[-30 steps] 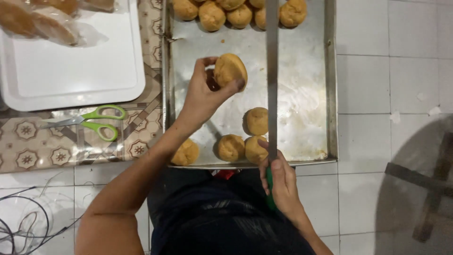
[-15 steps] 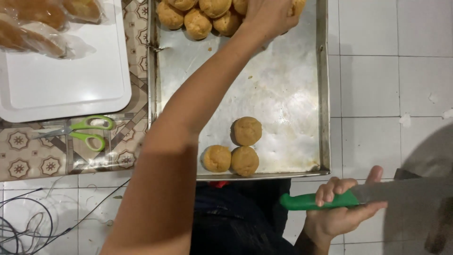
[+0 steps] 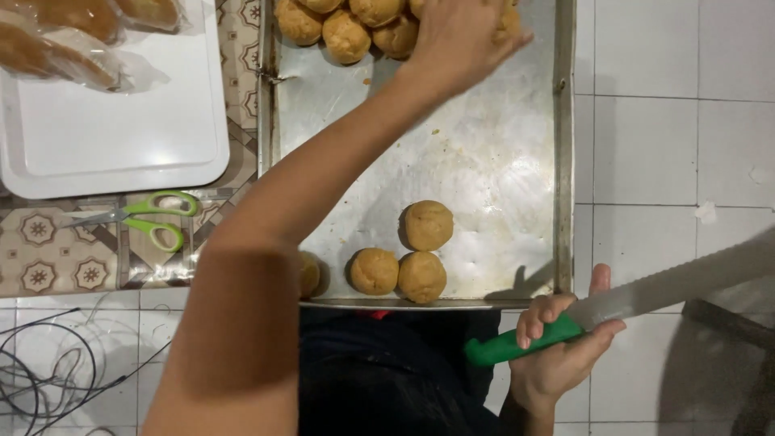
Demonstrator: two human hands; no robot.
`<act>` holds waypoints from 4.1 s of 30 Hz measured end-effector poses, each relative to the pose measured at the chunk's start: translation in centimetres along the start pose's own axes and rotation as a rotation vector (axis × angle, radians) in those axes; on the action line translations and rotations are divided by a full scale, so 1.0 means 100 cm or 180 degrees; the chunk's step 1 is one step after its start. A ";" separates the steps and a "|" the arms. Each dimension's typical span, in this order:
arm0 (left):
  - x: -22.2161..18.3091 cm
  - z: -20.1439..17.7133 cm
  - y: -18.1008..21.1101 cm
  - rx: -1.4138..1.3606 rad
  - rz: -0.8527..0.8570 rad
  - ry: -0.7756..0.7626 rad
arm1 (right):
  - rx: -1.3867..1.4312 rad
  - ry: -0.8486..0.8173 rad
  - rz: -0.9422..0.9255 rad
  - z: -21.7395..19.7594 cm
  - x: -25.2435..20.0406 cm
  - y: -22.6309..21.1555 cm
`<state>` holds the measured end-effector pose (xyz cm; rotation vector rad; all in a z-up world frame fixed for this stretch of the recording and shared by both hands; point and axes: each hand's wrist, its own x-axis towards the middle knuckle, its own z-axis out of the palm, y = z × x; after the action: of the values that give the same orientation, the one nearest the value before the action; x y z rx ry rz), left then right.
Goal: Slicing small bread buns horizontally using a long serrated knife on a metal baking tray.
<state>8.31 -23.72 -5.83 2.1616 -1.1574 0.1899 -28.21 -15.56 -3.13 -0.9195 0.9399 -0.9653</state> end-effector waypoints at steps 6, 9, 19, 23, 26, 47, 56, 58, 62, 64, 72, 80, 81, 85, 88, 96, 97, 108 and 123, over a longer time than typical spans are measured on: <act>-0.150 -0.123 0.031 0.0037 0.0860 -0.2380 | -0.0145 -0.0202 0.0163 0.015 -0.009 -0.003; -0.209 -0.132 0.017 0.0375 0.0541 -0.2929 | -0.0224 -0.0269 0.0114 0.026 -0.017 -0.001; -0.275 -0.126 0.007 0.0636 0.0629 -0.2578 | -0.0434 -0.0962 0.0131 0.034 -0.053 0.013; -0.244 -0.169 0.014 -0.0609 -0.0408 -0.2742 | -0.0814 -0.1187 0.0183 0.035 -0.062 0.013; -0.226 -0.198 0.009 -0.2337 -0.0945 -0.1742 | -0.0664 -0.1542 0.0447 0.025 -0.059 0.023; -0.222 -0.204 0.003 -0.3896 -0.1082 -0.0412 | -0.1972 -0.2985 0.0618 0.043 -0.073 0.022; -0.220 -0.202 0.003 -0.4025 -0.1222 0.0030 | -0.2192 -0.2920 0.0587 0.047 -0.074 0.029; -0.223 -0.199 0.000 -0.4015 -0.1218 0.0074 | -0.2324 -0.2905 0.0560 0.051 -0.075 0.028; -0.222 -0.201 0.000 -0.3859 -0.1357 -0.0005 | -0.2535 -0.2904 0.0249 0.053 -0.076 0.031; -0.223 -0.193 -0.003 -0.3906 -0.1334 0.0050 | -0.2541 -0.2910 0.0017 0.053 -0.071 0.032; -0.227 -0.192 -0.008 -0.3511 -0.1369 0.0243 | -0.2622 -0.3033 -0.0070 0.054 -0.071 0.037; -0.235 -0.185 -0.009 -0.4564 -0.1470 -0.0059 | -0.2655 -0.2966 -0.0163 0.072 -0.070 0.040; -0.235 -0.183 -0.010 -0.4568 -0.1460 -0.0077 | -0.2651 -0.2948 -0.0168 0.076 -0.070 0.039; -0.241 -0.172 -0.012 -0.4569 -0.1460 -0.0023 | -0.2650 -0.2946 -0.0175 0.076 -0.070 0.045; -0.242 -0.171 -0.013 -0.4561 -0.1275 0.0051 | -0.2556 -0.2953 -0.0224 0.076 -0.067 0.050; -0.233 -0.180 -0.015 -0.4866 -0.1734 -0.0015 | -0.2299 -0.3050 -0.0135 0.072 -0.068 0.055; -0.229 -0.182 -0.018 -0.4571 -0.1730 0.0019 | -0.2197 -0.3030 -0.0056 0.070 -0.070 0.052; -0.137 -0.111 -0.133 0.0500 -0.1509 -0.0306 | -0.1945 -0.2210 0.0424 0.043 -0.060 0.023; -0.243 -0.229 -0.039 0.0395 -0.0817 -0.2908 | -0.1993 -0.2009 0.0357 0.041 -0.047 0.026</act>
<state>0.89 8.55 -0.36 2.5461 -1.3129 -0.9506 -25.06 -9.55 -3.25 -1.5620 0.7322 -0.2252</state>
